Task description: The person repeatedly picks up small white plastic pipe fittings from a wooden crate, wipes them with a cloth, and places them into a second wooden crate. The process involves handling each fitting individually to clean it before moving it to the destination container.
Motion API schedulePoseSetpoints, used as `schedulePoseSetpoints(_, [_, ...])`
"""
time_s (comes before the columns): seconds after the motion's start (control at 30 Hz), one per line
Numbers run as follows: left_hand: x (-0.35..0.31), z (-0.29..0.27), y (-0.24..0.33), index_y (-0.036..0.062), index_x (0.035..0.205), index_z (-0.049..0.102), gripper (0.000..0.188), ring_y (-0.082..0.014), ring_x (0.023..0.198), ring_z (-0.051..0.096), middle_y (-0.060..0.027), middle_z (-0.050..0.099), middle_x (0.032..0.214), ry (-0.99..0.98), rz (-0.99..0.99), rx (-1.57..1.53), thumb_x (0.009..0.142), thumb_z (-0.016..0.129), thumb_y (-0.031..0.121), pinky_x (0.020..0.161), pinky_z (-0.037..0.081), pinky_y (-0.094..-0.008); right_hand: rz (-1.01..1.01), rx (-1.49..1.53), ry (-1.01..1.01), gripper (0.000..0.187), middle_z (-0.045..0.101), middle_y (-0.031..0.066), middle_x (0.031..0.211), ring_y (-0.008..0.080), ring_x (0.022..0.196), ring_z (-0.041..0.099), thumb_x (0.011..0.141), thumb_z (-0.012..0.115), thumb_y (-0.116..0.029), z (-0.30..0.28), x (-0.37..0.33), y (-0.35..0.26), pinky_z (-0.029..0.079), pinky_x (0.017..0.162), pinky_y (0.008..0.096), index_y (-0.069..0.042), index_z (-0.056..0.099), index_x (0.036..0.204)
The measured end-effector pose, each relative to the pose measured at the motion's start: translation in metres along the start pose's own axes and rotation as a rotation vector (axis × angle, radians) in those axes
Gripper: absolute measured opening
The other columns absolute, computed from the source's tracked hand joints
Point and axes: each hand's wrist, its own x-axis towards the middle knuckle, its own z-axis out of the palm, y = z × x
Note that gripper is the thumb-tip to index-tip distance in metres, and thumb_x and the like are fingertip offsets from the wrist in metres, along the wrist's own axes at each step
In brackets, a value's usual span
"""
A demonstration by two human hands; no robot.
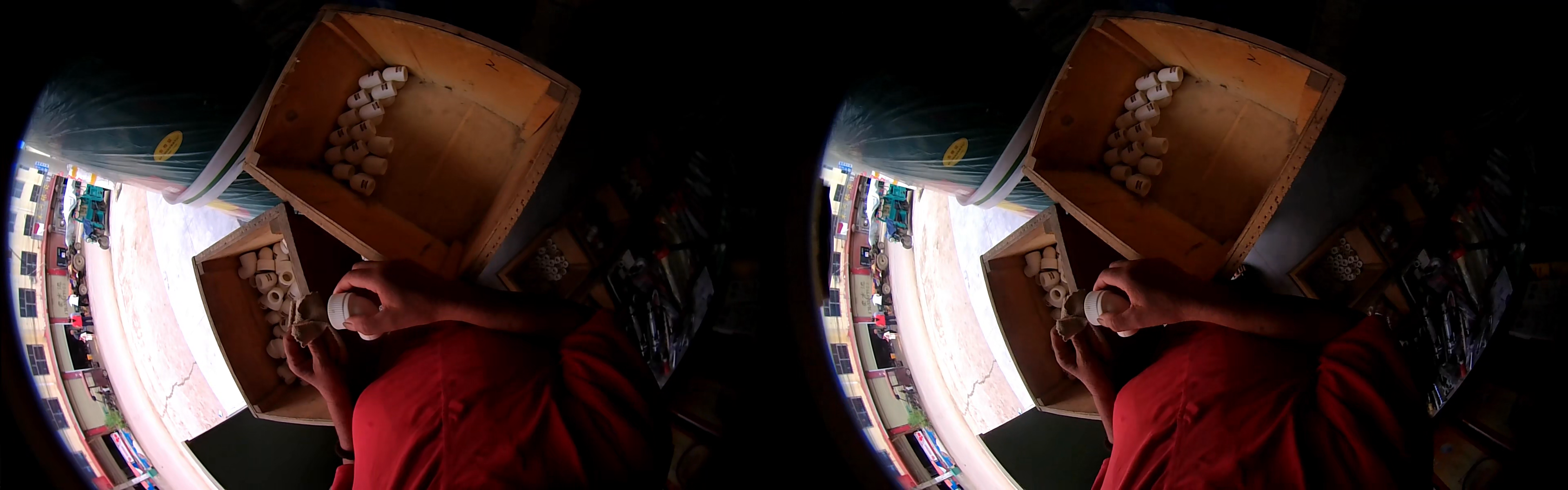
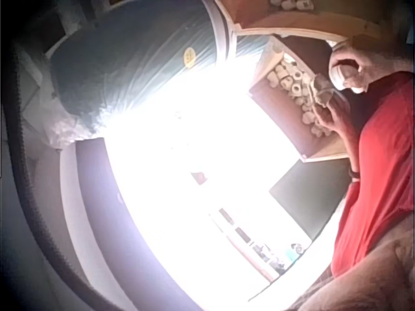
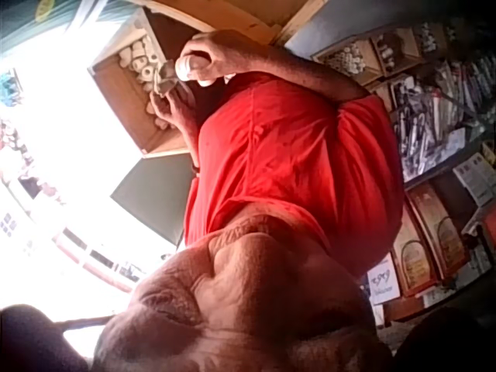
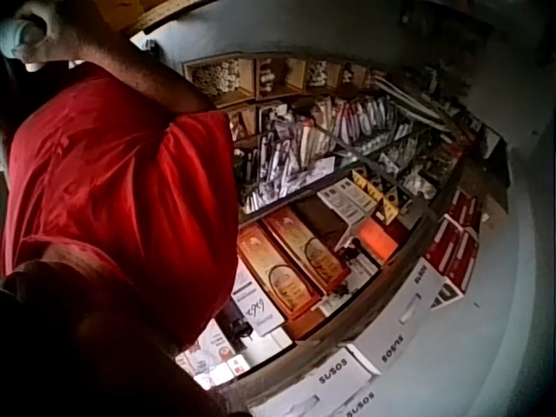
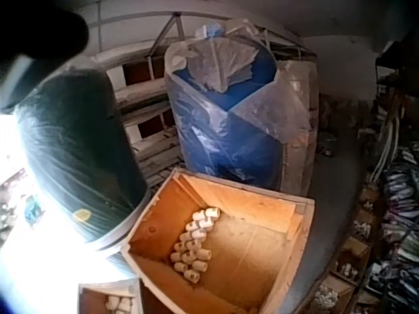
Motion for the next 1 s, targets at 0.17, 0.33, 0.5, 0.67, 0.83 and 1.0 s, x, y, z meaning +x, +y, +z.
schedulePoseSetpoints(0.17, [0.002, 0.002, -0.003, 0.0014, 0.102, 0.055, 0.018, -0.0057, 0.071, 0.048, 0.0013, 0.055, 0.084, 0.032, 0.032, 0.012, 0.093, 0.058, 0.016, 0.061, 0.038, -0.0197, 0.013, 0.011, -0.015, 0.049, 0.061, 0.0117, 0.091, 0.0252, 0.077, 0.062, 0.075, 0.067, -0.037, -0.002, 0.0, -0.002, 0.049, 0.069, 0.0343, -0.002, 0.059, 0.109])
schedulePoseSetpoints(0.33, [0.002, 0.005, 0.0, 0.0015, 0.101, 0.054, 0.018, -0.0051, 0.069, 0.046, 0.002, 0.054, 0.082, 0.03, 0.04, 0.004, 0.093, 0.058, 0.017, 0.058, 0.037, -0.0194, 0.006, 0.004, -0.014, 0.049, 0.061, 0.0115, 0.092, 0.0248, 0.075, 0.062, 0.075, 0.067, -0.037, -0.002, 0.0, -0.001, 0.049, 0.068, 0.034, -0.002, 0.06, 0.109])
schedulePoseSetpoints(0.5, [0.003, 0.004, -0.001, 0.0012, 0.101, 0.055, 0.019, -0.0053, 0.069, 0.047, 0.002, 0.054, 0.082, 0.01, 0.068, 0.035, 0.093, 0.058, 0.018, 0.059, 0.037, -0.0195, 0.028, 0.003, -0.027, 0.049, 0.061, 0.0116, 0.092, 0.0253, 0.077, 0.062, 0.075, 0.067, -0.037, -0.004, 0.001, -0.004, 0.049, 0.069, 0.0343, -0.003, 0.06, 0.109])
schedulePoseSetpoints(0.67, [0.003, 0.003, -0.005, 0.0009, 0.102, 0.055, 0.019, -0.0054, 0.069, 0.047, 0.0018, 0.054, 0.082, 0.043, 0.04, 0.056, 0.093, 0.058, 0.017, 0.058, 0.038, -0.0196, 0.016, 0.008, -0.023, 0.05, 0.062, 0.0123, 0.094, 0.0275, 0.083, 0.062, 0.075, 0.067, -0.038, -0.004, 0.0, -0.002, 0.049, 0.073, 0.0352, -0.002, 0.06, 0.109])
schedulePoseSetpoints(0.83, [0.0, 0.007, 0.006, 0.0035, 0.1, 0.052, 0.009, -0.0078, 0.077, 0.05, -0.0001, 0.054, 0.087, 0.011, -0.087, -0.038, 0.092, 0.053, 0.008, 0.066, 0.041, -0.022, 0.038, 0.028, -0.033, 0.051, 0.062, 0.0134, 0.096, 0.0287, 0.086, 0.062, 0.075, 0.067, -0.039, -0.006, 0.001, -0.002, 0.049, 0.075, 0.0355, -0.002, 0.06, 0.109])
schedulePoseSetpoints(1.0, [0.002, 0.008, 0.003, 0.0036, 0.101, 0.052, 0.009, -0.0083, 0.078, 0.051, -0.0006, 0.055, 0.088, 0.006, -0.051, -0.064, 0.094, 0.053, 0.01, 0.066, 0.042, -0.0228, 0.031, 0.033, -0.018, 0.051, 0.062, 0.0132, 0.097, 0.0286, 0.086, 0.062, 0.075, 0.067, -0.039, -0.006, 0.0, -0.002, 0.049, 0.075, 0.0356, -0.002, 0.06, 0.109])
